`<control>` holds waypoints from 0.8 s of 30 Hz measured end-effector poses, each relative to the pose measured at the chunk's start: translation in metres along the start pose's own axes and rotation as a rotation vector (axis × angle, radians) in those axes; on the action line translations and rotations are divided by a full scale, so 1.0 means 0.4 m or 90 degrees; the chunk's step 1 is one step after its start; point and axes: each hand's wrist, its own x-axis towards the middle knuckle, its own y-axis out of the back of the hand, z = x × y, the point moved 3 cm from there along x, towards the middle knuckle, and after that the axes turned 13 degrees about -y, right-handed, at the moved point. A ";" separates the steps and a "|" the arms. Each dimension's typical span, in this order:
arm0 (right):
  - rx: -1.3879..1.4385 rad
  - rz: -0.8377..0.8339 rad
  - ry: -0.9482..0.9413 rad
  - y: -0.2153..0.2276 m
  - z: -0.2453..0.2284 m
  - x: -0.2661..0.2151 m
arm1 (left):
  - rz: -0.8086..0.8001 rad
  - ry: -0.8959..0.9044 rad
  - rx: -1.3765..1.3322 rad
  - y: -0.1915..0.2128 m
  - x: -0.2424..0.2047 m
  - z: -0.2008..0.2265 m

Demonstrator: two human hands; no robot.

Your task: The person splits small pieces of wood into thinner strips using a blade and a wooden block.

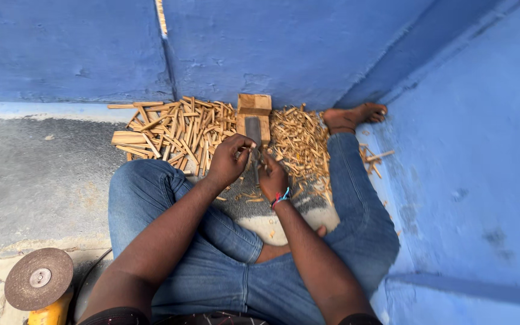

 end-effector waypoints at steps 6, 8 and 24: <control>0.321 -0.076 -0.199 0.033 0.006 0.020 | -0.067 0.133 -0.068 -0.060 -0.074 -0.044; 0.306 -0.127 -0.222 0.026 0.005 0.005 | -0.115 0.153 -0.092 -0.089 -0.098 -0.061; 0.446 0.009 -0.297 0.312 0.275 0.244 | -0.315 0.204 0.009 -0.089 -0.087 -0.013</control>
